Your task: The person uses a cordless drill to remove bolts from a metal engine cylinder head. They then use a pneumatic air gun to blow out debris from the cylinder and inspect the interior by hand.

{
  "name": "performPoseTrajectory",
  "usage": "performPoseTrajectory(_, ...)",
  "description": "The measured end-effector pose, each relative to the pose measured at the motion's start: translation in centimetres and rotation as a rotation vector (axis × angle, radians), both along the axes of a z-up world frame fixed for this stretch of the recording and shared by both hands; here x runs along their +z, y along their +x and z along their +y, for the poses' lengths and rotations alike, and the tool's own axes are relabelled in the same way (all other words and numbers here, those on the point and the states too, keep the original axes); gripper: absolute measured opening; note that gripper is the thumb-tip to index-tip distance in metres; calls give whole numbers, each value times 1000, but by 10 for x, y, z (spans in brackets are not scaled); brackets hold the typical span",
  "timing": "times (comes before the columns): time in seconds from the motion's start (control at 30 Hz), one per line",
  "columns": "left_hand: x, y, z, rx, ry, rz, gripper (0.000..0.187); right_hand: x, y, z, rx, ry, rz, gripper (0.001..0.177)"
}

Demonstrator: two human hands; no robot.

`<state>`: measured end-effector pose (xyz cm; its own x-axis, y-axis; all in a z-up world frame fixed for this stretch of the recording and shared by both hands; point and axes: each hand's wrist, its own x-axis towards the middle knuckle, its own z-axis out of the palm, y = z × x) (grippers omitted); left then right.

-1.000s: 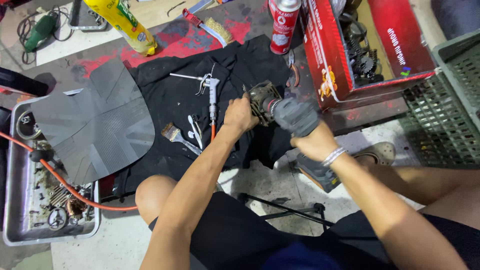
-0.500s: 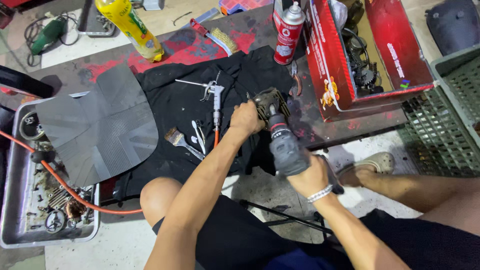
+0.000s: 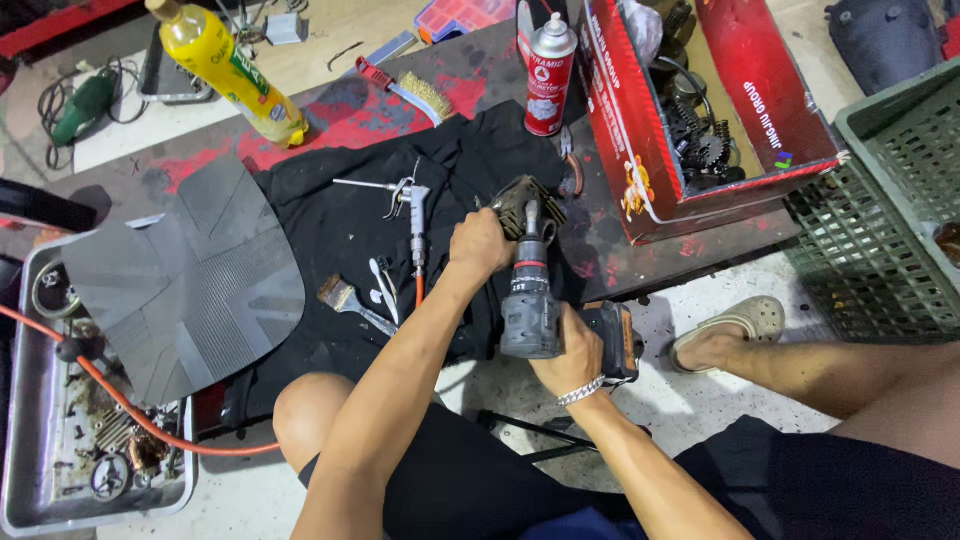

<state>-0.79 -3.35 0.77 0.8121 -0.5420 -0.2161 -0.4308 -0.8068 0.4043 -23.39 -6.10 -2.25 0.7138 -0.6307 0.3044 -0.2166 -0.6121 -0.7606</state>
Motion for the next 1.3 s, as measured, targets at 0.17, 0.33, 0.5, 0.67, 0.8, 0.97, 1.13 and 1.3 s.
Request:
performPoseTrajectory(0.17,-1,-3,-5,31,21,16,61,3,5,-9,-57,111,-9,42)
performPoseTrajectory(0.33,-19,14,-2,15,48,5,59,3,-7,-14,-22,189,-112,27)
performPoseTrajectory(0.5,-27,59,16,-99,-69,-9,61,13,-19,-28,114,163,-161,13)
performPoseTrajectory(0.67,-5,103,41,-240,-17,415,35,36,-34,-31,111,905,-239,21)
performPoseTrajectory(0.8,5,118,48,-455,139,478,41,45,-36,-34,154,925,-254,17)
performPoseTrajectory(0.97,0,120,54,-400,-91,203,71,41,-37,-36,168,888,-226,21)
performPoseTrajectory(1.13,3,80,60,39,-240,-106,53,33,-34,-31,152,907,-214,23)
performPoseTrajectory(1.3,32,-9,42,167,-354,3,95,24,-24,-28,149,912,-172,22)
